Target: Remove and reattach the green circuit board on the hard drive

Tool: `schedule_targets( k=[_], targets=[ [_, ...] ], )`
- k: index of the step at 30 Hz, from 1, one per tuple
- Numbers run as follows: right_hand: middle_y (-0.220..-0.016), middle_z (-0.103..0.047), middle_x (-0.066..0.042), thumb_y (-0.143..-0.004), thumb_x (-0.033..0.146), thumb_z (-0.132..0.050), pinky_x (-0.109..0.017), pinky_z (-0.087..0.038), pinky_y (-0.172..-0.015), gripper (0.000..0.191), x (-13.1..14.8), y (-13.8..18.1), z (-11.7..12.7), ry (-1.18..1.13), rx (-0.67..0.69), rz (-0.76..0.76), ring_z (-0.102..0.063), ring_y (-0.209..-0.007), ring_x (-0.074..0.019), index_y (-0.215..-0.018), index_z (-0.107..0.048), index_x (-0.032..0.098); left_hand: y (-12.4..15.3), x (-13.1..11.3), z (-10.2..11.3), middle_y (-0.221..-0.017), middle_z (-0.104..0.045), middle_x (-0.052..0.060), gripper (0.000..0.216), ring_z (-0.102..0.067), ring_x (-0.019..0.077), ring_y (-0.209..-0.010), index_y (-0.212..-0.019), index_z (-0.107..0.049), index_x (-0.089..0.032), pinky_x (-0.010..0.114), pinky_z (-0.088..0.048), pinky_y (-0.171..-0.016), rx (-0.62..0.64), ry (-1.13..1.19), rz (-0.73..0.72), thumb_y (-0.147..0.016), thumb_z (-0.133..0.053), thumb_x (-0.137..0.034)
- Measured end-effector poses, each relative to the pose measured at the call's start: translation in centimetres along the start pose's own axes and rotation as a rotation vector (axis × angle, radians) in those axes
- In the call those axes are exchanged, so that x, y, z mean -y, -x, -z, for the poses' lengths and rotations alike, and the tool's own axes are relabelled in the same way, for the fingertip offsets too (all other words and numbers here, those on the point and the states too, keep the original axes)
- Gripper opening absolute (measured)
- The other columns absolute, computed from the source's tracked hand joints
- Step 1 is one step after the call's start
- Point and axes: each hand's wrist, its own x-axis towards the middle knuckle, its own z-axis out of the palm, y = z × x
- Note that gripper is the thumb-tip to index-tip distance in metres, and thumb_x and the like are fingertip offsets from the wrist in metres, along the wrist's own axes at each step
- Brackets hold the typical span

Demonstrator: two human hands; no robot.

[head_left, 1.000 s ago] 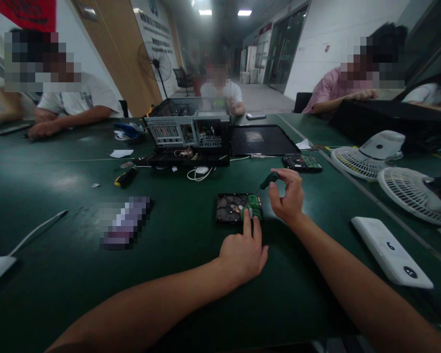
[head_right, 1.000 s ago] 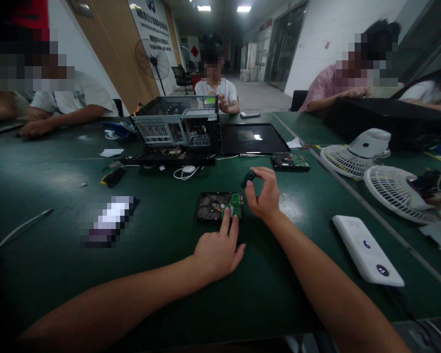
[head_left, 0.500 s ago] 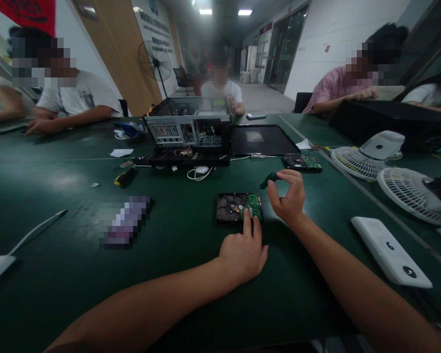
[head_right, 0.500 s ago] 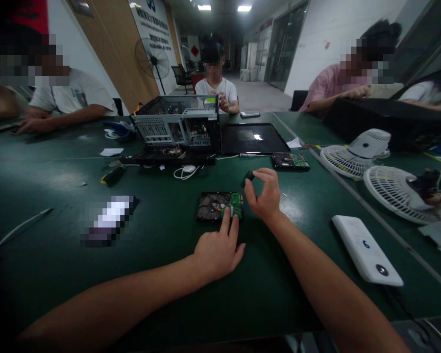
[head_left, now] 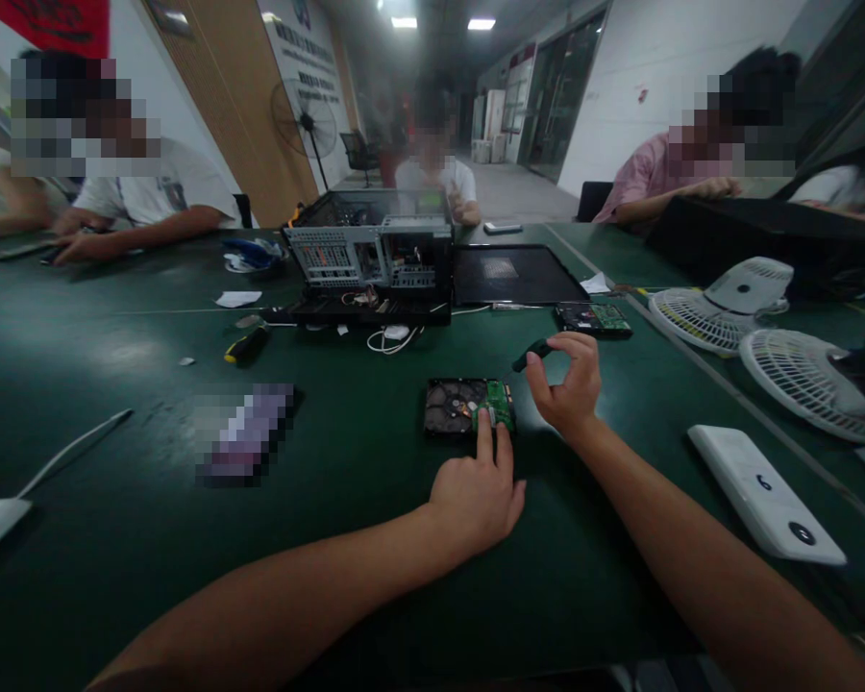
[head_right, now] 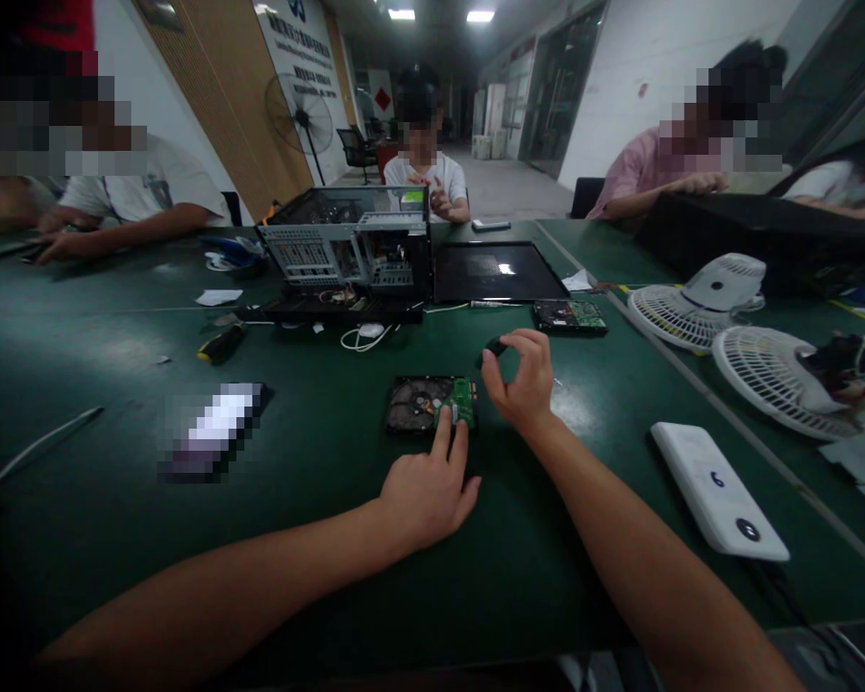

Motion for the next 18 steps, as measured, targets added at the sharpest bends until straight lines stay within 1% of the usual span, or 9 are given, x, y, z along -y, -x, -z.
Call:
schedule_targets(
  k=[4, 7, 12, 14, 18],
  targets=[
    [-0.117, -0.063, -0.011, -0.086, 0.021, -0.066, -0.054, -0.053, -0.093, 0.038, 0.01, 0.03, -0.05, -0.071, 0.062, -0.002, -0.063, -0.109, -0.0284, -0.12, -0.049, 0.025, 0.02, -0.02, 0.03, -0.166, -0.005, 0.028, 0.08, -0.073, 0.0272, -0.077, -0.16, -0.023, -0.01, 0.042, -0.057, -0.065, -0.009, -0.012, -0.001, -0.097, -0.043, -0.054],
    [-0.121, -0.062, -0.012, -0.088, 0.02, -0.062, -0.051, -0.055, -0.09, 0.041, 0.06, 0.38, -0.22, -0.104, 0.088, -0.044, -0.065, -0.107, -0.0272, -0.124, -0.045, 0.025, 0.06, -0.01, 0.01, -0.166, -0.005, 0.028, 0.08, -0.073, 0.0266, -0.076, -0.16, -0.024, -0.009, 0.042, -0.057, -0.065, -0.016, -0.011, 0.0, -0.097, -0.044, -0.055],
    [-0.106, -0.06, -0.008, -0.083, 0.024, -0.071, -0.046, -0.055, -0.084, 0.041, 0.27, 0.56, -0.26, -0.008, 0.024, -0.056, -0.063, -0.096, -0.0245, -0.118, -0.049, 0.024, 0.07, 0.03, 0.06, -0.166, -0.005, 0.027, 0.081, -0.072, 0.0262, -0.077, -0.161, -0.023, -0.011, 0.041, -0.056, -0.065, 0.0, -0.003, 0.006, -0.096, -0.045, -0.055],
    [-0.103, -0.059, -0.007, -0.082, 0.026, -0.073, -0.044, -0.055, -0.082, 0.041, 0.4, 0.44, -0.16, 0.011, 0.022, -0.064, -0.061, -0.091, -0.0231, -0.116, -0.05, 0.024, 0.04, 0.04, 0.06, -0.166, -0.006, 0.027, 0.081, -0.072, 0.0263, -0.078, -0.161, -0.022, -0.013, 0.041, -0.056, -0.066, 0.001, 0.001, 0.011, -0.096, -0.045, -0.055],
    [-0.099, -0.058, -0.006, -0.085, 0.025, -0.068, -0.044, -0.054, -0.08, 0.038, 0.58, 0.22, 0.07, 0.005, 0.058, -0.06, -0.06, -0.086, -0.022, -0.119, -0.051, 0.023, -0.05, 0.06, 0.03, -0.166, -0.005, 0.027, 0.081, -0.073, 0.0269, -0.079, -0.161, -0.022, -0.013, 0.041, -0.056, -0.066, 0.009, 0.004, 0.008, -0.096, -0.045, -0.057]
  ],
)
